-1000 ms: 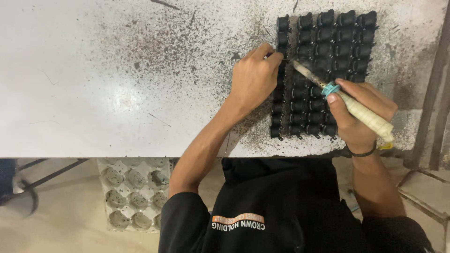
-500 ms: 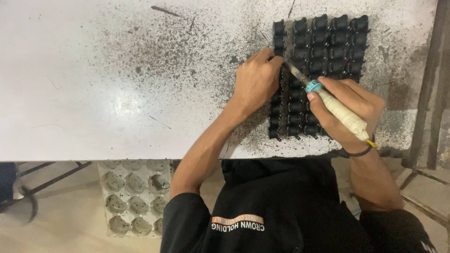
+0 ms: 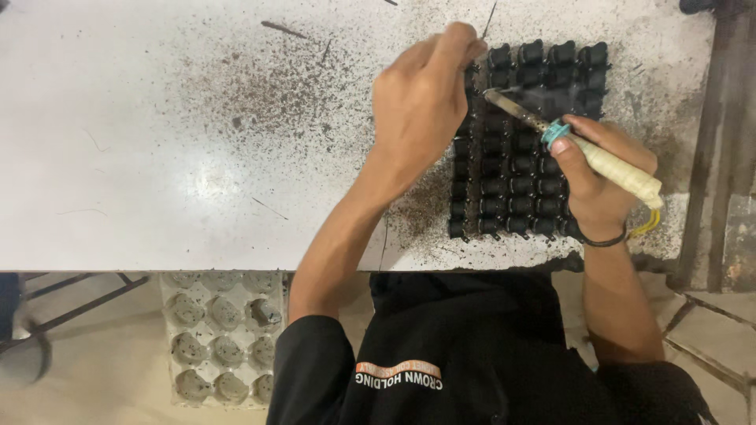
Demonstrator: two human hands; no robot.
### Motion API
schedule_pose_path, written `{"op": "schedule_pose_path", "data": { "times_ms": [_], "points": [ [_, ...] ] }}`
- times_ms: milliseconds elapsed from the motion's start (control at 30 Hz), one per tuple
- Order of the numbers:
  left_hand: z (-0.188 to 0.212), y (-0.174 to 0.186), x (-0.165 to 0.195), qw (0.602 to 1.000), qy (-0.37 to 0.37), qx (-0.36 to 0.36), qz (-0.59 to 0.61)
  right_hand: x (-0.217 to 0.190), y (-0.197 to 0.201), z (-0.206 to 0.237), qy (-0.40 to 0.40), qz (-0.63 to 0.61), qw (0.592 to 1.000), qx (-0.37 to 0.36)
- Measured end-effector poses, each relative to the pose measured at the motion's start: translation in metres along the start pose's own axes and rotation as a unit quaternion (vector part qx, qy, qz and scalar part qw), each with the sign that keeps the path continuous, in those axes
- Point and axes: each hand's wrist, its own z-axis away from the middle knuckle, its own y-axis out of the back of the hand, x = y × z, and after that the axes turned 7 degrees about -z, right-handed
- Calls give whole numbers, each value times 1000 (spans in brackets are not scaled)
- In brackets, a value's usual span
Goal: The person holds a grid of small black rubber parts on a workbench and uses a heated blade tool to trim excess material from each part, working through the rows one at a time while smoke rises from the cut points.
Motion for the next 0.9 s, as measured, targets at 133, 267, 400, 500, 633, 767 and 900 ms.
{"op": "schedule_pose_path", "data": {
  "times_ms": [133,267,400,500,633,767,900],
  "points": [
    [22,-38,-20,997,10,-31,-72,3,-2,-6,-1,22,1000,-15],
    [44,-59,-34,989,60,-120,-54,4,-8,-11,-3,21,999,-30],
    [47,-61,-35,991,42,-120,-37,1,-9,-14,-2,37,998,-40],
    [45,-58,-33,993,17,-109,-34,-1,-10,-18,10,41,997,-57],
    [44,-56,-30,991,12,-121,-48,-6,-11,-22,37,48,995,-74],
    [44,-54,-30,988,15,-142,-66,-10,-12,-24,43,46,995,-76],
    [43,-57,-30,987,1,-146,-67,-13,-12,-26,43,52,995,-78]
  ]
}}
